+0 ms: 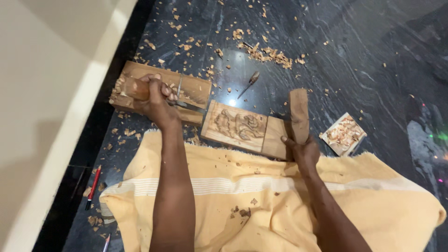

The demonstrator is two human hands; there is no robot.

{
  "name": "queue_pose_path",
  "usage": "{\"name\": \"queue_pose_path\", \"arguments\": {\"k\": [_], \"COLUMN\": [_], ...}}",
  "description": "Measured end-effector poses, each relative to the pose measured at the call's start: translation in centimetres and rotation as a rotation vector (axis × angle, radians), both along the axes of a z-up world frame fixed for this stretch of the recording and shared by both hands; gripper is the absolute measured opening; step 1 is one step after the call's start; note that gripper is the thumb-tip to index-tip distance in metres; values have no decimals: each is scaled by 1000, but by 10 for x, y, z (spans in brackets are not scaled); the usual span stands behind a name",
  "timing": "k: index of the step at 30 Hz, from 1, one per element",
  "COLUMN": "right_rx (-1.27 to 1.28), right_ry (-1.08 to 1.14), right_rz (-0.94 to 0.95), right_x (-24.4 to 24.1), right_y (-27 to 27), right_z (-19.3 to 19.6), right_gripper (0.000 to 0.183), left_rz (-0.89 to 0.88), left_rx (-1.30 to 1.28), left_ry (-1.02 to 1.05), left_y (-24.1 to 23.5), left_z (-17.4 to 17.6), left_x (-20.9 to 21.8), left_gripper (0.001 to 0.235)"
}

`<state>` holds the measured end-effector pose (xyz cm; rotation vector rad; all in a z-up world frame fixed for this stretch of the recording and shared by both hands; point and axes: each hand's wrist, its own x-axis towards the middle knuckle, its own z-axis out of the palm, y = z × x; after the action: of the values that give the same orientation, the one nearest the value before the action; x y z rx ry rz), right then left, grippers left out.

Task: The person carves a wooden block using a chisel and wooden mallet. They repeatedly strike the chisel to remove wood shavings and shape the surface of the block.

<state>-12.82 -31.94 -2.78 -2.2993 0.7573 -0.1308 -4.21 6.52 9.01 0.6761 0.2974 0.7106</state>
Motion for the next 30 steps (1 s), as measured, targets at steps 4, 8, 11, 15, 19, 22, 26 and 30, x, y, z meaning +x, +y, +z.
{"name": "queue_pose_path", "arguments": {"k": [4,8,11,15,19,22,26,30], "right_rx": [-48,-6,-14,24,75,70,46,48], "right_ry": [-29,-53,-53,-63,-21,-25,-26,-43], "right_rz": [-31,-8,-6,14,-9,1,6,27], "right_x": [2,4,4,5,6,6,5,8], "right_y": [11,8,6,6,7,6,4,2], "right_z": [-8,-9,-9,-8,-5,-4,-8,-10], "right_gripper": [71,72,70,69,68,69,70,73], "left_rz": [-2,-59,-136,-178,-140,-118,-122,-127], "left_rx": [41,160,111,106,95,19,110,123], "left_ry": [79,158,63,51,56,65,8,23], "left_y": [-7,-20,-26,-30,-31,-31,-32,-32], "left_z": [-10,-18,-23,-29,-35,-42,-48,-48], "left_x": [2,8,11,15,16,18,18,17], "left_gripper": [10,14,12,16,12,14,17,16]}}
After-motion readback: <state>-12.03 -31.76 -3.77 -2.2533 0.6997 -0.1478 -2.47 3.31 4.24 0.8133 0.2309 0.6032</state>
